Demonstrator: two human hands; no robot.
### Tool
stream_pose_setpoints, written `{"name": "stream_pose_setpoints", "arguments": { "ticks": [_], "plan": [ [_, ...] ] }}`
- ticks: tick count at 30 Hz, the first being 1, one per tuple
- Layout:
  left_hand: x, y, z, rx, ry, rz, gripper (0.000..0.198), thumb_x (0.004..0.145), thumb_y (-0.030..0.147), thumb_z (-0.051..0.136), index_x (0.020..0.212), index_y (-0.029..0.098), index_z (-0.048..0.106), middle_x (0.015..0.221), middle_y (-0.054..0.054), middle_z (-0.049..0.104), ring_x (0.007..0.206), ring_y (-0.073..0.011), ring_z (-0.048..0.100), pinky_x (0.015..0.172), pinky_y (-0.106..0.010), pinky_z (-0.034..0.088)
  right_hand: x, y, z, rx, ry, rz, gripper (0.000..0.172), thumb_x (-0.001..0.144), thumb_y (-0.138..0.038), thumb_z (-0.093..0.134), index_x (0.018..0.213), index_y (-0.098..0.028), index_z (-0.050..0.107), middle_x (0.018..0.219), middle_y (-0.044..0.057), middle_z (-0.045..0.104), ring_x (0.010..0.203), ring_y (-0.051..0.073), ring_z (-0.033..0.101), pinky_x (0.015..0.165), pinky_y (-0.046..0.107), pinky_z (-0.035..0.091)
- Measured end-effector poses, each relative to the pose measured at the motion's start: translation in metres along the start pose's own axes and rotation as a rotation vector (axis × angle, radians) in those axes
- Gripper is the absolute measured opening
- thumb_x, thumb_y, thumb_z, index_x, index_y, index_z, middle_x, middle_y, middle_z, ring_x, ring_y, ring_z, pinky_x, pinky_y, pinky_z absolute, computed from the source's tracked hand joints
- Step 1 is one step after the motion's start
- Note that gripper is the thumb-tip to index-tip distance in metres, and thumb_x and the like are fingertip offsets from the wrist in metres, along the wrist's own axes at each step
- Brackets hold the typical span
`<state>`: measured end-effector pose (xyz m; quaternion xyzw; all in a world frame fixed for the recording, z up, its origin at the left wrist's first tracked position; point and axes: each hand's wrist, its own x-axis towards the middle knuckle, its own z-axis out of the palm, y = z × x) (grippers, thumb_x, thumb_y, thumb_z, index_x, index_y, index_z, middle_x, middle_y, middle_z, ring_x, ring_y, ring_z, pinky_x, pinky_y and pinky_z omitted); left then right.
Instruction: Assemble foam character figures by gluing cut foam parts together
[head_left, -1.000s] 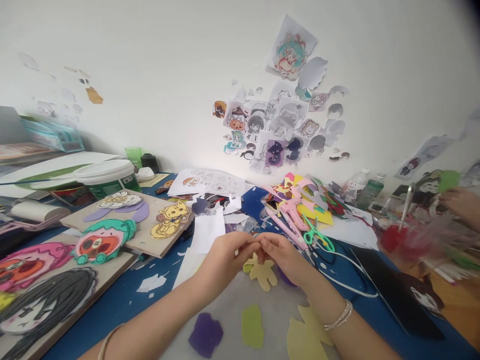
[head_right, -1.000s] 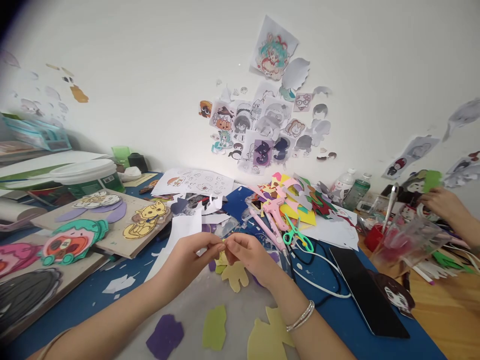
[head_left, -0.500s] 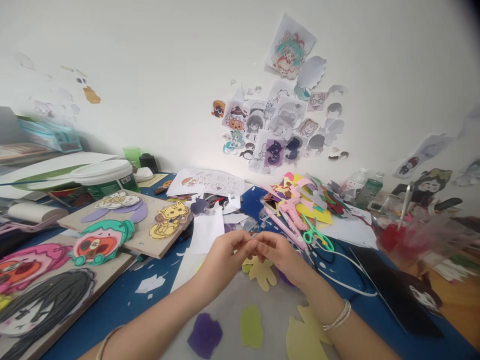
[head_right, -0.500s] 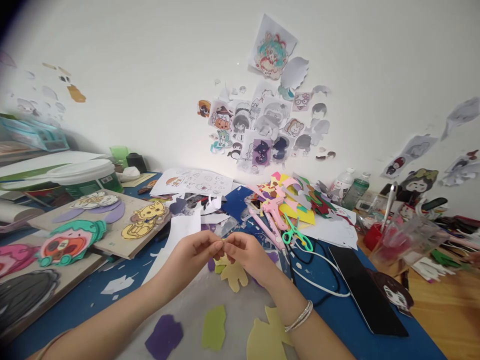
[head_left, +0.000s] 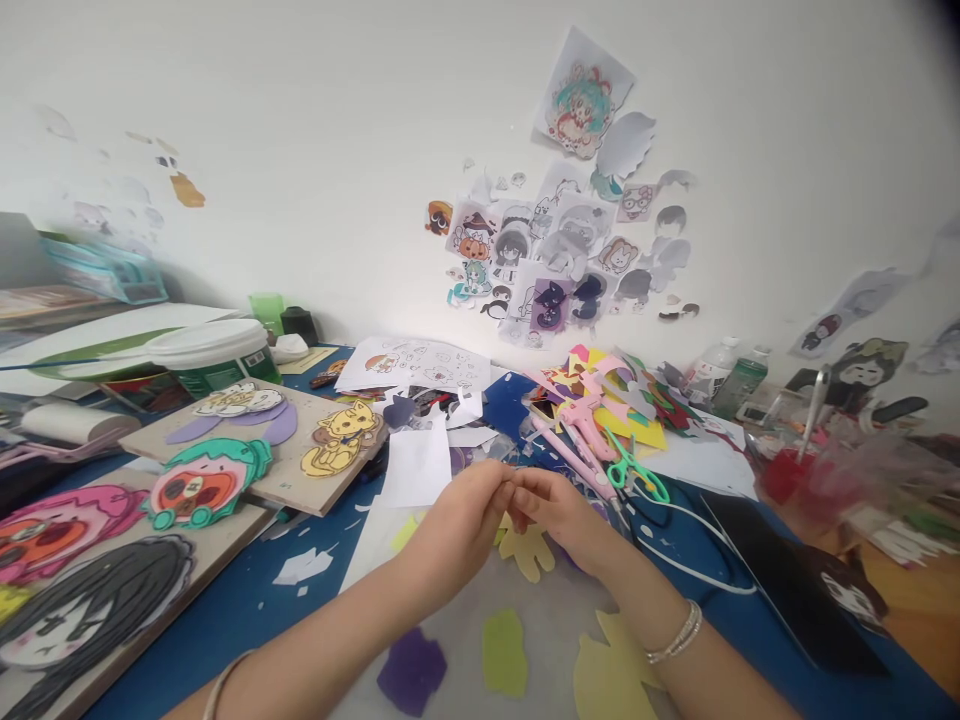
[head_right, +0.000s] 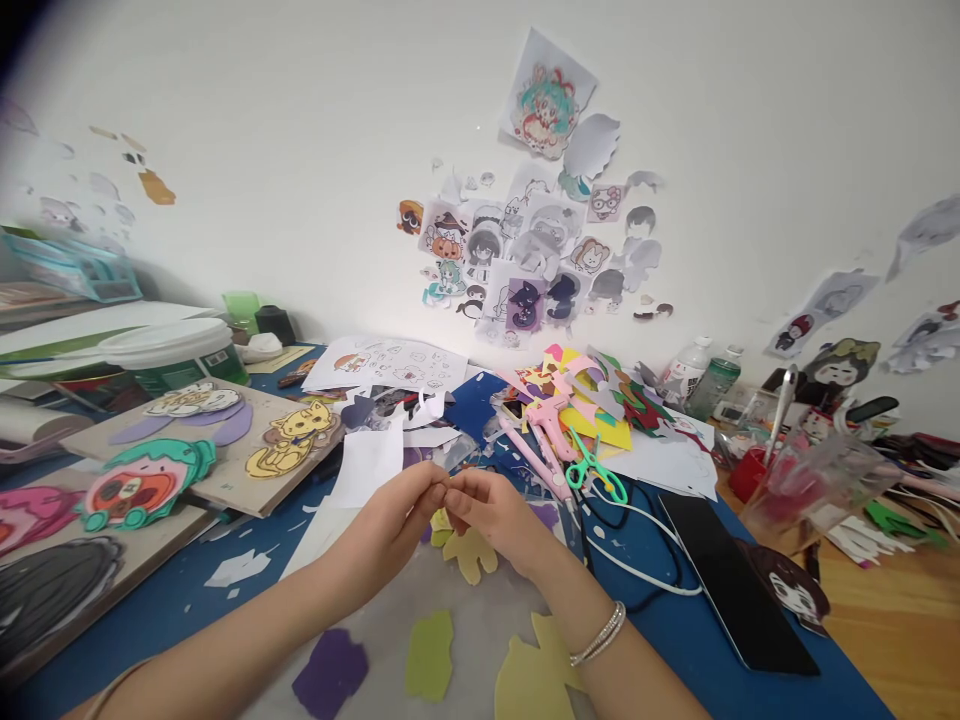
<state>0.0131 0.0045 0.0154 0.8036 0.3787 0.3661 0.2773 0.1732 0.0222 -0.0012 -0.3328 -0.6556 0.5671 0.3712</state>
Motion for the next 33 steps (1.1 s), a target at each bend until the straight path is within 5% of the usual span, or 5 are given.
{"name": "stream_pose_setpoints", "arguments": {
  "ticks": [14,27,33],
  "plan": [
    [0.0009,-0.0023,-0.0041,0.112,0.007,0.120,0.023,0.090,0.019,0.029,0.070,0.020,0.041,0.068,0.001,0.051,0.061,-0.0117,0.047,0.057,-0.023,0.037,-0.0007,-0.0037,-0.0005,-0.037,0.006,-0.009,0.040,0.075,-0.055,0.057,0.077,-0.015,0.057,0.061,-0.002,0.047,0.057,0.011,0.042,0.056,0.025,0.032],
    [0.0024,-0.0020,-0.0049,0.019,0.043,-0.067,0.025,0.090,0.029,0.027,0.068,0.021,0.037,0.063,0.003,0.044,0.058,-0.0121,0.041,0.052,-0.023,0.033,-0.0014,-0.0003,-0.0037,0.049,-0.006,-0.014,0.039,0.070,-0.053,0.063,0.080,-0.016,0.059,0.065,-0.002,0.049,0.058,0.010,0.045,0.056,0.024,0.036],
    [0.0021,0.0035,-0.0084,-0.025,-0.031,-0.082,0.033,0.088,0.028,0.030,0.058,0.019,0.037,0.055,0.004,0.044,0.052,-0.0101,0.038,0.048,-0.022,0.030,-0.0024,-0.0032,-0.0051,0.068,-0.029,-0.063,0.041,0.071,-0.058,0.059,0.068,-0.017,0.056,0.060,-0.002,0.047,0.057,0.011,0.046,0.058,0.025,0.037]
  ]
}}
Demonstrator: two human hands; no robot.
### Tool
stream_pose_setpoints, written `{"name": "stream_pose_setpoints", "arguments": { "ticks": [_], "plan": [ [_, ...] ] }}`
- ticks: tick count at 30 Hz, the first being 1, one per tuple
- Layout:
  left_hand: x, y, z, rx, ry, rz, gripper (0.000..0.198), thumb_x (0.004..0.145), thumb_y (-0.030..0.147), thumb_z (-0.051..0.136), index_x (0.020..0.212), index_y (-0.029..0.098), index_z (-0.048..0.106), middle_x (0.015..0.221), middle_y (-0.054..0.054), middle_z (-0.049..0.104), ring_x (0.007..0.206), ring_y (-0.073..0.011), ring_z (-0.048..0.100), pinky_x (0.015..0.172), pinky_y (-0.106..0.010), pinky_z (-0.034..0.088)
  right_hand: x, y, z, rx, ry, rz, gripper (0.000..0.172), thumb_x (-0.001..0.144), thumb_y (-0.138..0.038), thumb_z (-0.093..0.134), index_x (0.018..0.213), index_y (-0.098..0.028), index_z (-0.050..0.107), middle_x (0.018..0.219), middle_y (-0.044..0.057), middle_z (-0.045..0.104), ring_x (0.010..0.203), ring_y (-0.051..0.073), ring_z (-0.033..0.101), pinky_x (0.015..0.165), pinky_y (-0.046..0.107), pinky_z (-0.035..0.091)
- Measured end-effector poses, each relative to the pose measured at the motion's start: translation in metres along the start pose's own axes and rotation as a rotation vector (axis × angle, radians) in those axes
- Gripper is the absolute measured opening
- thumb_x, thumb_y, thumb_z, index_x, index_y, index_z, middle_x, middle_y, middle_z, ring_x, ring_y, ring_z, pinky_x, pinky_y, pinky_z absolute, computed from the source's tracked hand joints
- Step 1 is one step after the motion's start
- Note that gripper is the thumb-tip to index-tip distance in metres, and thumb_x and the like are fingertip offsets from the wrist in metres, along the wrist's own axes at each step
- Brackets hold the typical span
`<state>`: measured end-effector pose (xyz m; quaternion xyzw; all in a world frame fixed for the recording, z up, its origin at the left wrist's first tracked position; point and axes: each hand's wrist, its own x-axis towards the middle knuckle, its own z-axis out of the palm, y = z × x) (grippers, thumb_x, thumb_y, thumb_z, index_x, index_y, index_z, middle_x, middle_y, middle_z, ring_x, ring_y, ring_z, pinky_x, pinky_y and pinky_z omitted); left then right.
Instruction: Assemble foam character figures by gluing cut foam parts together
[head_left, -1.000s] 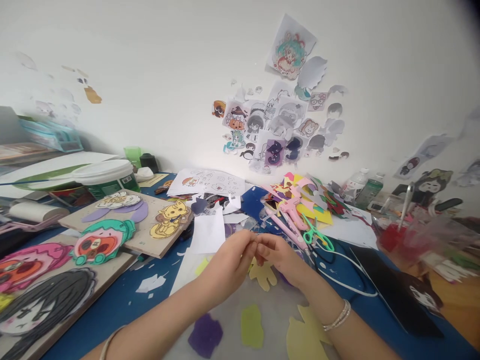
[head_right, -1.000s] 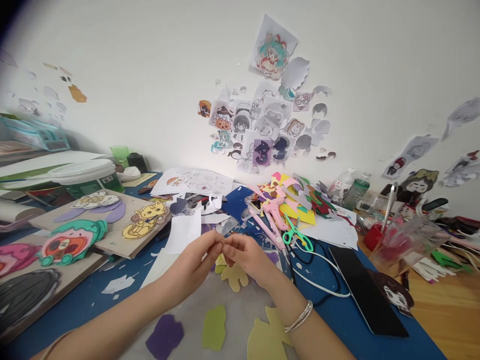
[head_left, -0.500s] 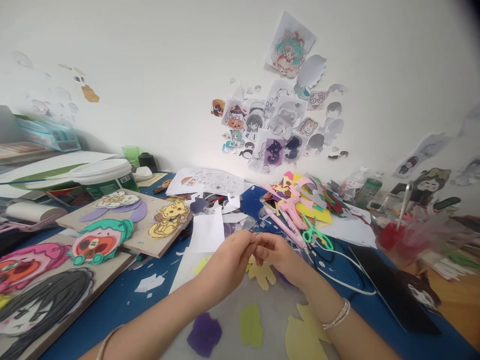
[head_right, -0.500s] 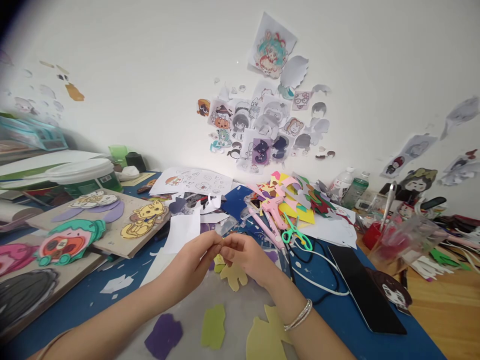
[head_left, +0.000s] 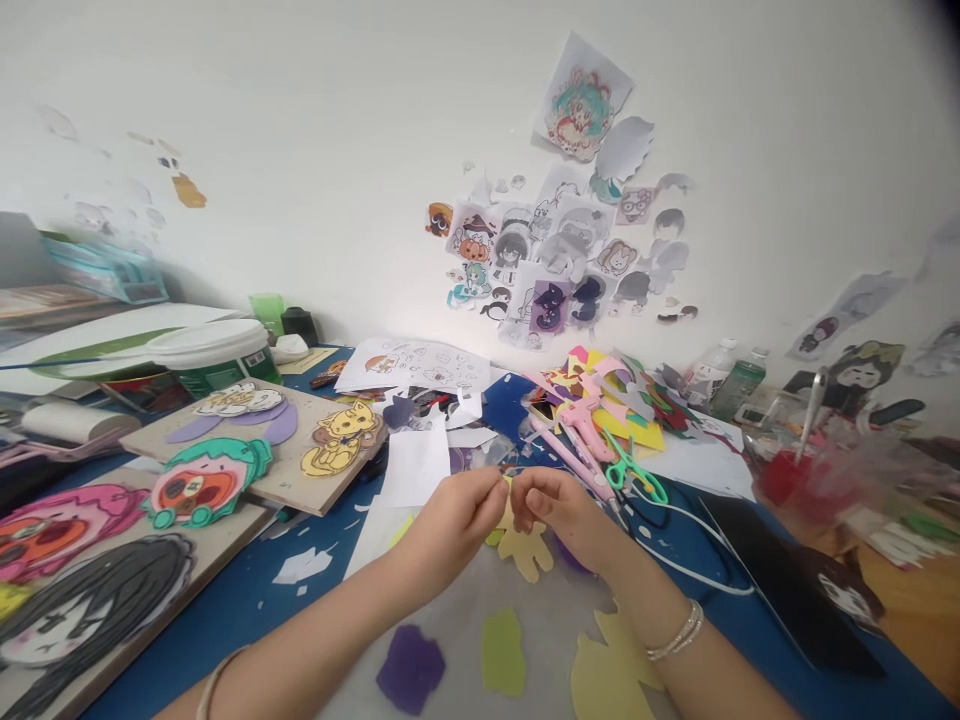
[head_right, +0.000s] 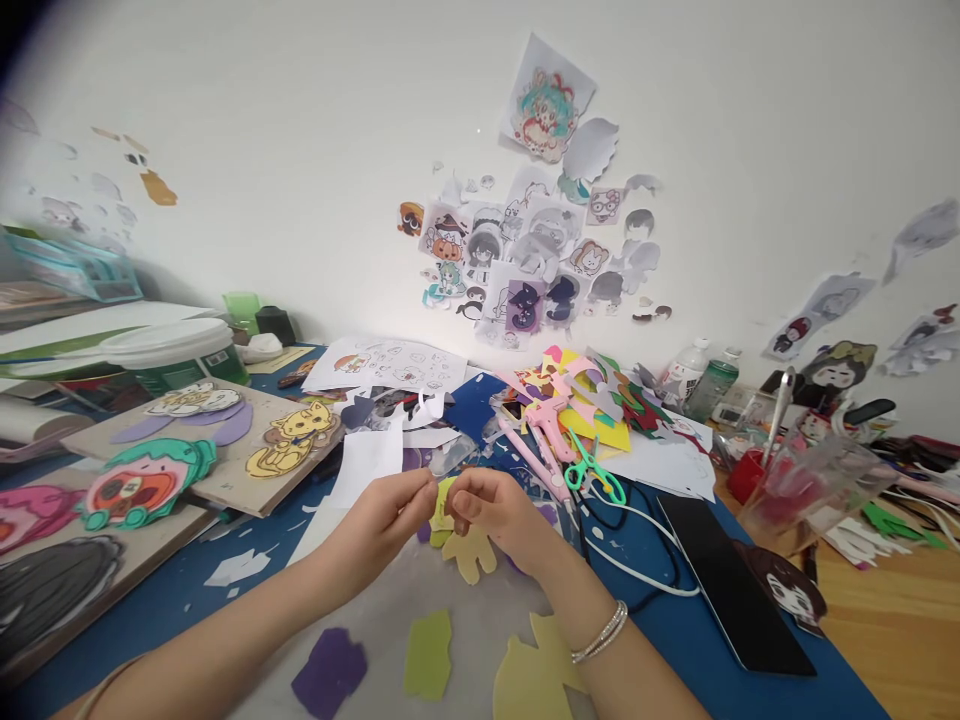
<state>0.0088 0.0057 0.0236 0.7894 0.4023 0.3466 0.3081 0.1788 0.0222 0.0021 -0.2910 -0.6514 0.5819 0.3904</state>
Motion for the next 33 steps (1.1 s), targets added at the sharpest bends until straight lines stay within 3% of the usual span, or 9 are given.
{"name": "stream_pose_setpoints", "arguments": {
  "ticks": [7,12,18,23,28,33],
  "plan": [
    [0.003,-0.003,-0.001,-0.236,0.041,-0.046,0.025,0.085,0.036,0.042,0.069,0.019,0.049,0.065,0.001,0.052,0.059,-0.0107,0.046,0.053,-0.022,0.039,-0.002,0.000,0.000,0.067,0.062,-0.040,0.033,0.083,-0.047,0.051,0.066,-0.018,0.051,0.057,-0.004,0.041,0.054,0.010,0.042,0.060,0.027,0.038],
    [0.004,-0.005,-0.003,-0.352,0.113,-0.061,0.020,0.085,0.036,0.043,0.075,0.019,0.047,0.069,0.001,0.049,0.061,-0.0110,0.045,0.054,-0.023,0.038,0.001,0.003,-0.002,0.183,0.113,-0.067,0.025,0.083,-0.042,0.053,0.072,-0.019,0.052,0.062,-0.004,0.042,0.054,0.010,0.043,0.059,0.027,0.039],
    [0.004,-0.002,-0.011,-0.244,0.158,-0.021,0.033,0.088,0.040,0.034,0.063,0.020,0.041,0.061,0.003,0.043,0.059,-0.0116,0.040,0.056,-0.024,0.034,0.005,0.010,-0.009,0.050,0.321,-0.107,0.023,0.075,-0.040,0.063,0.071,-0.018,0.056,0.053,-0.005,0.046,0.048,0.009,0.042,0.052,0.024,0.035],
    [0.007,-0.003,-0.015,-0.155,0.154,-0.083,0.045,0.087,0.043,0.036,0.049,0.019,0.038,0.050,0.003,0.040,0.052,-0.0114,0.038,0.055,-0.025,0.032,0.005,0.010,-0.009,-0.003,0.390,-0.095,0.028,0.069,-0.037,0.069,0.061,-0.018,0.050,0.047,-0.007,0.043,0.043,0.007,0.036,0.049,0.024,0.034],
    [0.011,-0.009,-0.015,-0.275,0.245,-0.113,0.034,0.085,0.042,0.038,0.062,0.019,0.047,0.060,0.001,0.049,0.060,-0.0133,0.046,0.060,-0.025,0.038,0.005,0.004,-0.008,0.112,0.407,-0.145,0.033,0.076,-0.041,0.061,0.058,-0.019,0.046,0.042,-0.009,0.038,0.039,0.006,0.033,0.053,0.025,0.039],
    [0.014,-0.013,-0.015,-0.304,0.299,-0.126,0.031,0.086,0.042,0.037,0.068,0.020,0.050,0.061,0.002,0.049,0.061,-0.0132,0.046,0.060,-0.025,0.039,0.006,0.001,-0.007,0.199,0.418,-0.157,0.030,0.077,-0.042,0.060,0.062,-0.018,0.052,0.049,-0.006,0.049,0.039,0.006,0.040,0.051,0.024,0.043]
  ]
}}
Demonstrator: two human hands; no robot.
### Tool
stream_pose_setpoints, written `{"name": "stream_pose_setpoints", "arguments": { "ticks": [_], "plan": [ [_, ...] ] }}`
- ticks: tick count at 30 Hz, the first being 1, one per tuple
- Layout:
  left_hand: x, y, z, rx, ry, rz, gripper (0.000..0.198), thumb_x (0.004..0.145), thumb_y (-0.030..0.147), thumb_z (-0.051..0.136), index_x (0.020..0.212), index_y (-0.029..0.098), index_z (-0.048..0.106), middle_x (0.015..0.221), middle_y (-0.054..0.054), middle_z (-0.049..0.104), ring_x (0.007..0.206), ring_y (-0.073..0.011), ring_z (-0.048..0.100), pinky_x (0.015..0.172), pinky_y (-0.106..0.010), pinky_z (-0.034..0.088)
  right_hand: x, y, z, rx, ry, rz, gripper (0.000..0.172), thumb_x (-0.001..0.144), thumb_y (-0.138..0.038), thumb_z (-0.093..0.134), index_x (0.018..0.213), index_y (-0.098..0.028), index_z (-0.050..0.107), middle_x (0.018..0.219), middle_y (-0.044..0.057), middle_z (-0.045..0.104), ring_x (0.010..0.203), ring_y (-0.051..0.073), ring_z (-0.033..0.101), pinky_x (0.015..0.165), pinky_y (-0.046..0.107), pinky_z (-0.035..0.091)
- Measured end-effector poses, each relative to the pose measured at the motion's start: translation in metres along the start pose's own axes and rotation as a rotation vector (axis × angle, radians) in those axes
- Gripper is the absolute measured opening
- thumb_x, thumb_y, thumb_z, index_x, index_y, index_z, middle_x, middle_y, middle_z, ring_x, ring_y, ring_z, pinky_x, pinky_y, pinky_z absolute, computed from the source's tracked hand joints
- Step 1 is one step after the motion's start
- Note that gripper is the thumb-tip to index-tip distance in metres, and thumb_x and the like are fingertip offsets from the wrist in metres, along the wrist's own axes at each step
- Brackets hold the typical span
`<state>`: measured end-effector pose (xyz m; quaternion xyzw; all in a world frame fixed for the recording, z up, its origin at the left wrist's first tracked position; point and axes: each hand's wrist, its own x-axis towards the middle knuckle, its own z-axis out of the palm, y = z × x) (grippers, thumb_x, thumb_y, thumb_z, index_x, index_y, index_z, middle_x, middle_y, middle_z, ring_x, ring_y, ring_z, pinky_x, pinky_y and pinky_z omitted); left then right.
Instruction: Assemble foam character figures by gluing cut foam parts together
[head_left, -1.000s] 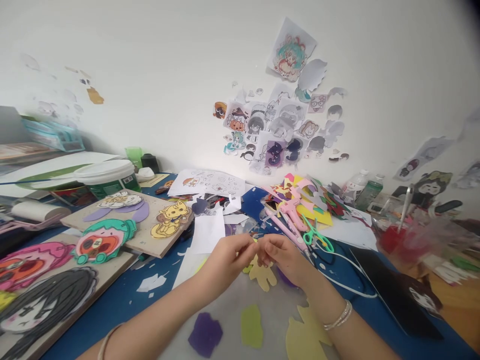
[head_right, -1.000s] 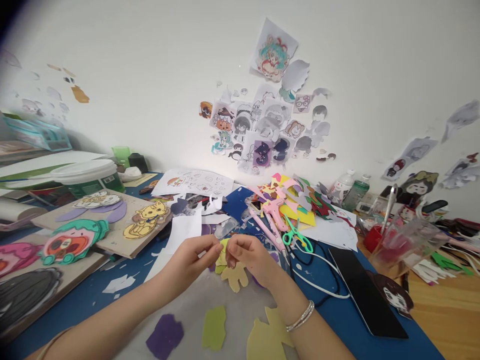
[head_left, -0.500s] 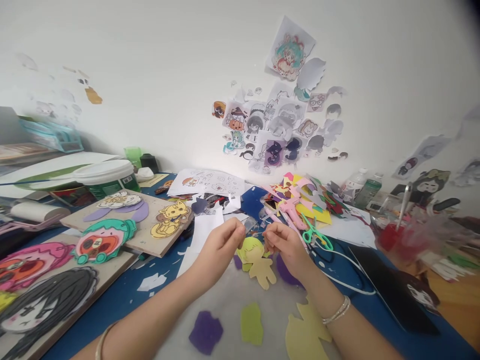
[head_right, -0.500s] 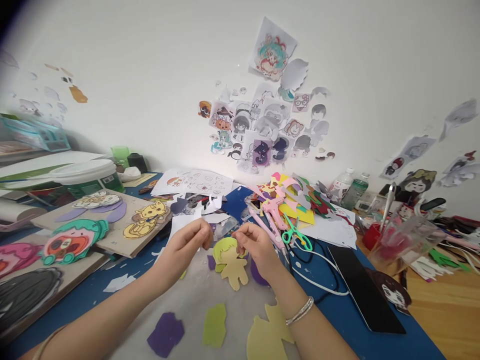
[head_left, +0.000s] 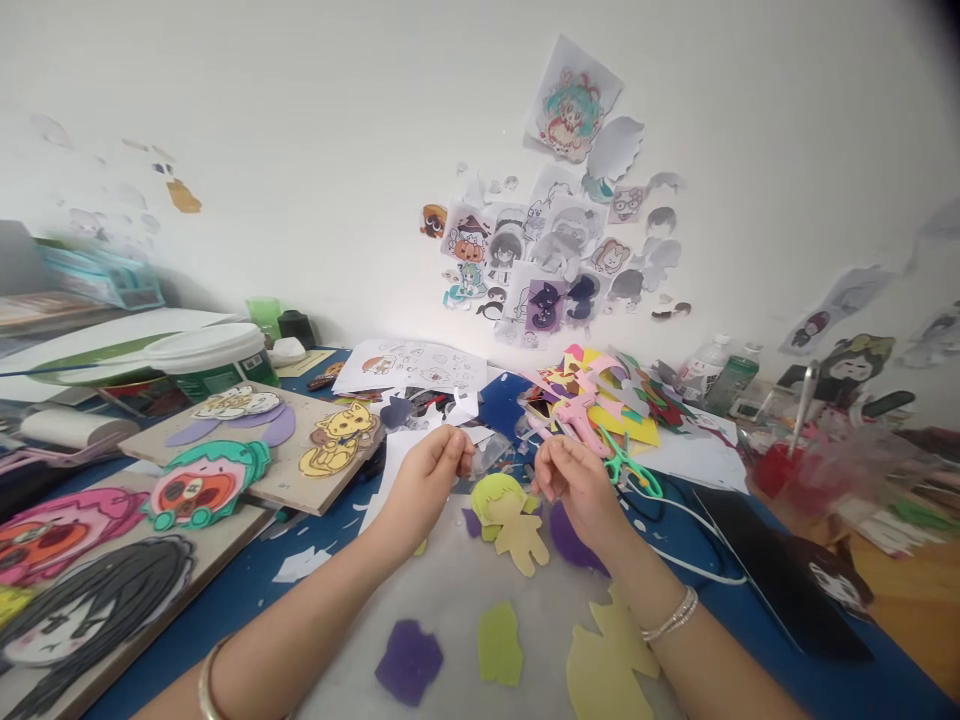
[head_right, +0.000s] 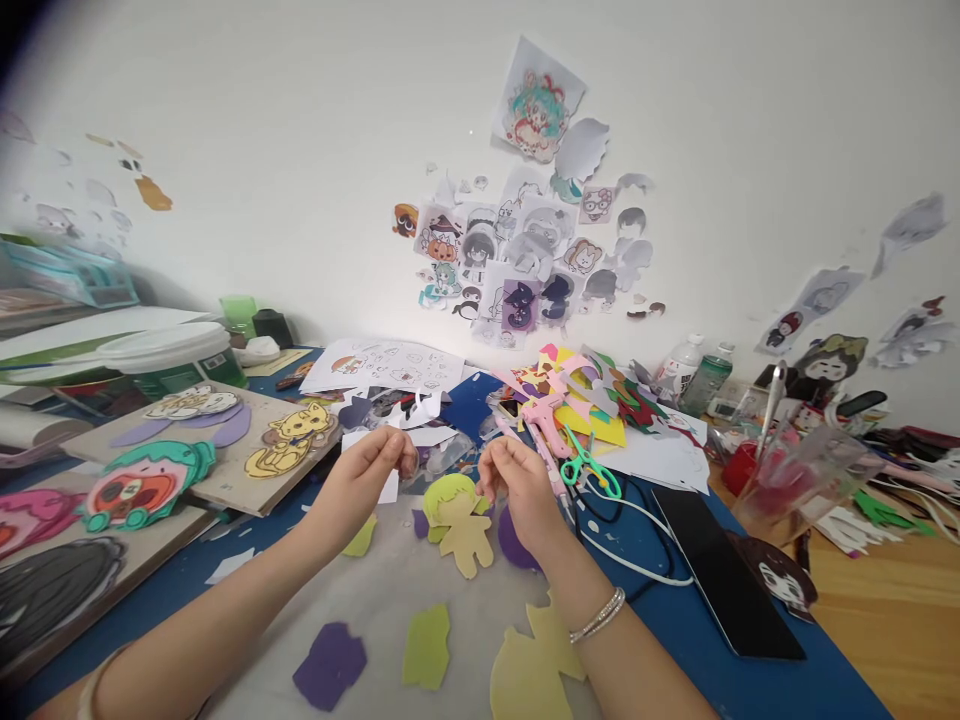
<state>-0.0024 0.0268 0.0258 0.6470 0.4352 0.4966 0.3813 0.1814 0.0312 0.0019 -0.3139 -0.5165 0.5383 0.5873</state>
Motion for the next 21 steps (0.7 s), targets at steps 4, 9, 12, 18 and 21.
{"name": "stream_pose_setpoints", "arguments": {
  "ticks": [4,9,12,18,21],
  "plan": [
    [0.001,0.001,-0.002,0.025,0.041,-0.018,0.029,0.080,0.043,0.048,0.067,0.018,0.058,0.064,-0.001,0.057,0.063,-0.0144,0.051,0.060,-0.025,0.042,0.002,0.003,-0.004,-0.032,0.113,-0.051,0.022,0.070,-0.038,0.068,0.069,-0.017,0.060,0.057,-0.003,0.058,0.048,0.007,0.052,0.053,0.022,0.047],
    [0.003,0.002,-0.007,0.030,0.163,-0.069,0.027,0.068,0.045,0.063,0.063,0.018,0.062,0.063,-0.003,0.064,0.063,-0.0178,0.057,0.059,-0.027,0.045,0.011,-0.002,-0.023,-0.028,0.292,-0.064,0.027,0.059,-0.035,0.076,0.061,-0.015,0.058,0.056,-0.002,0.062,0.048,0.008,0.055,0.053,0.022,0.050],
    [0.007,-0.001,-0.010,0.063,0.207,-0.083,0.031,0.068,0.047,0.061,0.059,0.018,0.059,0.060,-0.003,0.064,0.063,-0.0180,0.057,0.061,-0.028,0.045,0.017,-0.006,-0.039,-0.006,0.357,-0.109,0.029,0.059,-0.034,0.077,0.057,-0.016,0.055,0.050,-0.004,0.059,0.045,0.007,0.053,0.053,0.022,0.050],
    [0.017,-0.015,-0.018,0.052,0.160,-0.096,0.039,0.078,0.051,0.047,0.061,0.017,0.057,0.057,-0.002,0.058,0.059,-0.0152,0.053,0.063,-0.027,0.043,0.025,-0.008,-0.060,0.069,0.456,-0.175,0.034,0.057,-0.043,0.076,0.058,-0.016,0.055,0.049,-0.004,0.057,0.038,0.005,0.047,0.050,0.024,0.050],
    [0.019,-0.018,-0.021,0.154,0.185,-0.112,0.047,0.080,0.050,0.044,0.047,0.018,0.046,0.047,0.001,0.051,0.051,-0.0121,0.046,0.059,-0.026,0.039,0.028,-0.004,-0.065,0.056,0.445,-0.146,0.040,0.062,-0.051,0.069,0.054,-0.018,0.049,0.042,-0.007,0.050,0.032,0.005,0.039,0.047,0.024,0.049]
  ]
}}
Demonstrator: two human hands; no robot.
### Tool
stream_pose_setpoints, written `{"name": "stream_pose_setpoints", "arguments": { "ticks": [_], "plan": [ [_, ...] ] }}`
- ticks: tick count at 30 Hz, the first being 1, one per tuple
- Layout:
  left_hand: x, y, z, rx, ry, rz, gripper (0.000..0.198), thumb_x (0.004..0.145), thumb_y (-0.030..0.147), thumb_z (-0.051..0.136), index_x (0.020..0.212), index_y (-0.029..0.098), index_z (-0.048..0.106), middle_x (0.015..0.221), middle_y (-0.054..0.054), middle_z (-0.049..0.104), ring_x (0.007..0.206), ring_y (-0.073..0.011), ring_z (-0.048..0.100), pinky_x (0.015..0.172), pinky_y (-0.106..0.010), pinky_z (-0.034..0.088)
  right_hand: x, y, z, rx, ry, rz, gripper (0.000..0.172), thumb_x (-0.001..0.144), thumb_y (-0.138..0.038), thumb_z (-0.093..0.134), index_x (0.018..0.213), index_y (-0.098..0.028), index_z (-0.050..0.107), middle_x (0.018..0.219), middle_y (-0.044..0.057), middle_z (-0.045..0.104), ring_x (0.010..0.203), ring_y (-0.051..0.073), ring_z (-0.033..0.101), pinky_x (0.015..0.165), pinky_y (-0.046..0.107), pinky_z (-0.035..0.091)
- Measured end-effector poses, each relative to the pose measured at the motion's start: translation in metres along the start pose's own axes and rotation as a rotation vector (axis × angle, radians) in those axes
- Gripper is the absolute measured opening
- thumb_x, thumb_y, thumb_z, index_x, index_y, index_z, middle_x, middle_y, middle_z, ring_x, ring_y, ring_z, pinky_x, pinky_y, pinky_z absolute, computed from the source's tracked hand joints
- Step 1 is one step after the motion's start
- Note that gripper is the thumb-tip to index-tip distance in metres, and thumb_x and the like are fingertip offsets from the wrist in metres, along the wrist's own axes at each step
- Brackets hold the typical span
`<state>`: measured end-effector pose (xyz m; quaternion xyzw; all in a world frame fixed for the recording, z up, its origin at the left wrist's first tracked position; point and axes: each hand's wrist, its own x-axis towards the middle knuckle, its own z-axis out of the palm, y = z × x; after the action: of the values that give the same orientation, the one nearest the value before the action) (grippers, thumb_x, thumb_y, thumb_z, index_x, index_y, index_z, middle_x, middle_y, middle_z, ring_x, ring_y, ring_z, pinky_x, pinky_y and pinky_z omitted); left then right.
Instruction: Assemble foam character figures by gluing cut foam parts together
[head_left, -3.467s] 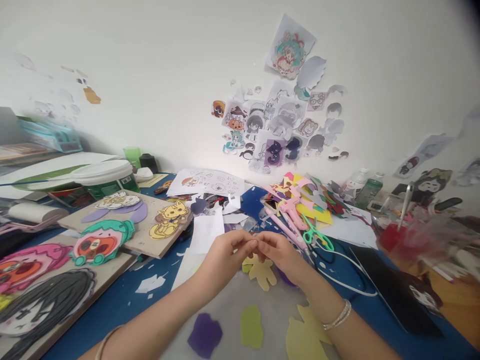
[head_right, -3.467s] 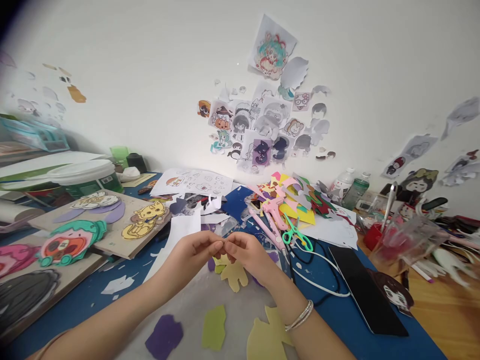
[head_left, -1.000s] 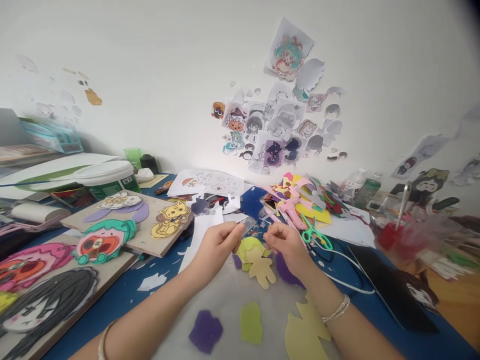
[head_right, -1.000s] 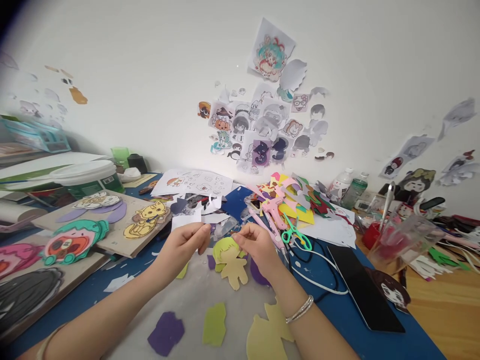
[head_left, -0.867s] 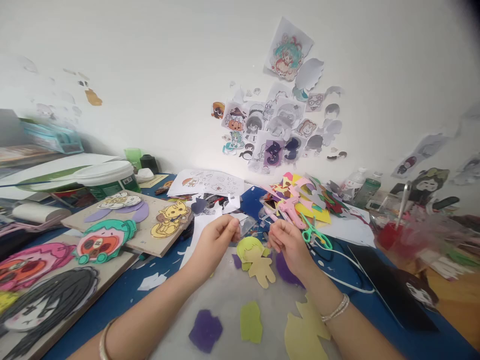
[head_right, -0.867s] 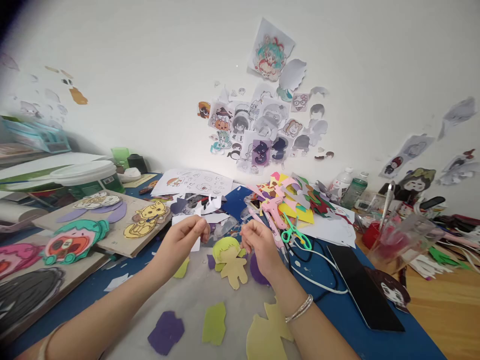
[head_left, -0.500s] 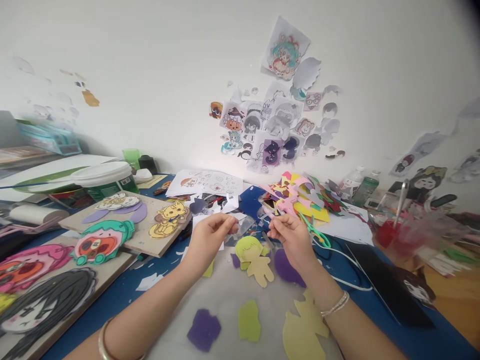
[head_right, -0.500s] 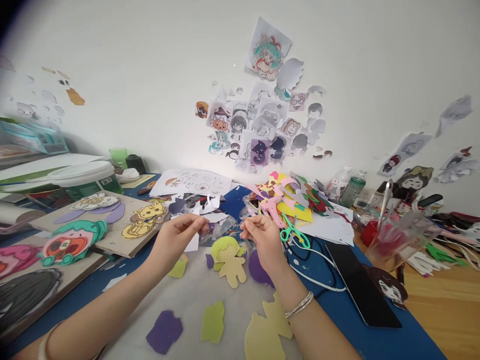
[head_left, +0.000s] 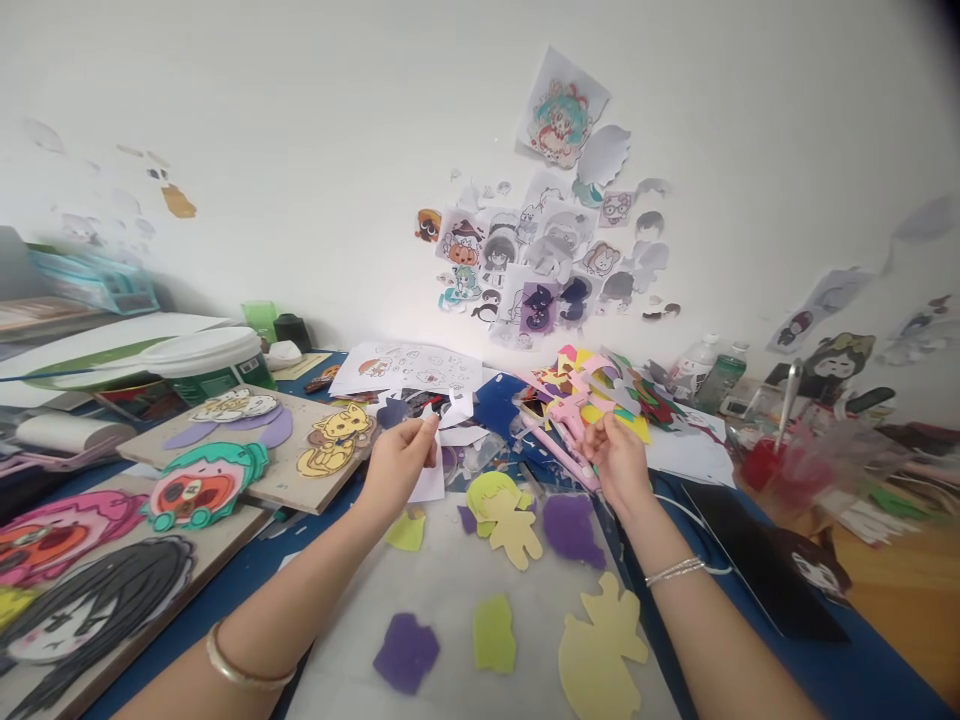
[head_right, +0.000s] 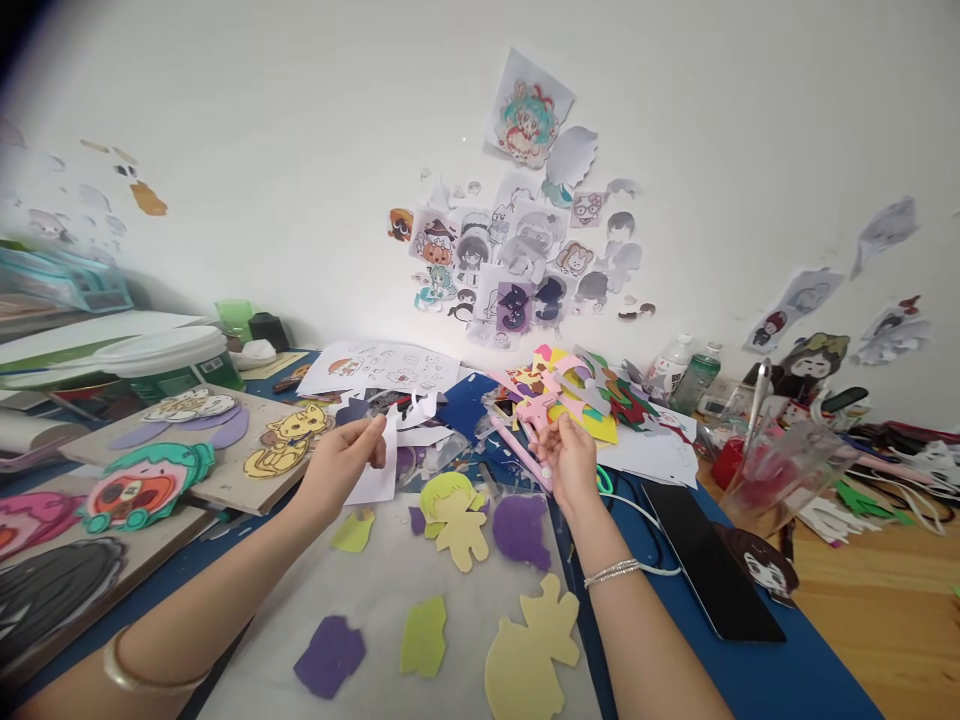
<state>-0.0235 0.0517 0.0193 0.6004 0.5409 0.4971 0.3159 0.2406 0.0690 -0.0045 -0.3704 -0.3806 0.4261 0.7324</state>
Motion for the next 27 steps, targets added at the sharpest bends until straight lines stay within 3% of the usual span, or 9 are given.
{"name": "stream_pose_setpoints", "arguments": {
  "ticks": [4,10,12,15,23,27],
  "plan": [
    [0.003,-0.003,0.001,-0.073,-0.016,-0.061,0.049,0.079,0.052,0.042,0.045,0.018,0.043,0.043,0.002,0.045,0.045,-0.0101,0.042,0.053,-0.025,0.038,0.002,0.004,-0.003,-0.064,-0.029,0.029,0.049,0.069,-0.051,0.065,0.044,-0.018,0.037,0.032,-0.010,0.033,0.030,0.003,0.028,0.041,0.019,0.042],
    [0.010,-0.011,0.004,-0.153,-0.132,-0.118,0.036,0.070,0.049,0.054,0.074,0.015,0.065,0.062,-0.002,0.061,0.050,-0.0122,0.051,0.048,-0.024,0.042,0.003,0.002,0.000,-0.033,-0.089,0.037,0.043,0.058,-0.051,0.072,0.057,-0.018,0.045,0.052,-0.008,0.045,0.044,0.005,0.043,0.051,0.022,0.048],
    [0.011,-0.012,0.002,-0.142,-0.148,-0.123,0.034,0.065,0.047,0.061,0.076,0.015,0.067,0.066,-0.003,0.064,0.050,-0.0118,0.051,0.049,-0.024,0.044,0.004,0.003,0.001,-0.038,-0.092,0.043,0.038,0.056,-0.046,0.075,0.063,-0.018,0.049,0.055,-0.007,0.049,0.048,0.006,0.046,0.054,0.023,0.050],
    [0.011,-0.011,-0.001,-0.114,-0.140,-0.128,0.032,0.062,0.047,0.066,0.068,0.015,0.068,0.052,-0.002,0.061,0.047,-0.0117,0.050,0.050,-0.024,0.043,0.005,0.005,-0.001,-0.055,-0.059,0.043,0.035,0.053,-0.035,0.077,0.074,-0.018,0.056,0.058,-0.007,0.053,0.050,0.006,0.050,0.056,0.024,0.051],
    [0.004,-0.004,0.001,-0.112,-0.131,-0.060,0.038,0.076,0.050,0.049,0.058,0.017,0.056,0.039,0.003,0.047,0.038,-0.0095,0.043,0.045,-0.022,0.037,0.000,-0.002,0.001,-0.042,-0.016,-0.033,0.037,0.057,-0.036,0.074,0.085,-0.017,0.057,0.055,-0.008,0.052,0.038,0.004,0.041,0.039,0.019,0.043],
    [0.003,-0.005,0.000,-0.048,-0.110,-0.040,0.049,0.077,0.049,0.048,0.040,0.019,0.035,0.033,0.003,0.041,0.036,-0.0086,0.039,0.048,-0.022,0.038,-0.009,-0.006,0.007,-0.149,-0.109,-0.016,0.032,0.067,-0.044,0.068,0.080,-0.016,0.059,0.036,-0.012,0.037,0.028,0.003,0.027,0.031,0.017,0.031]
  ]
}}
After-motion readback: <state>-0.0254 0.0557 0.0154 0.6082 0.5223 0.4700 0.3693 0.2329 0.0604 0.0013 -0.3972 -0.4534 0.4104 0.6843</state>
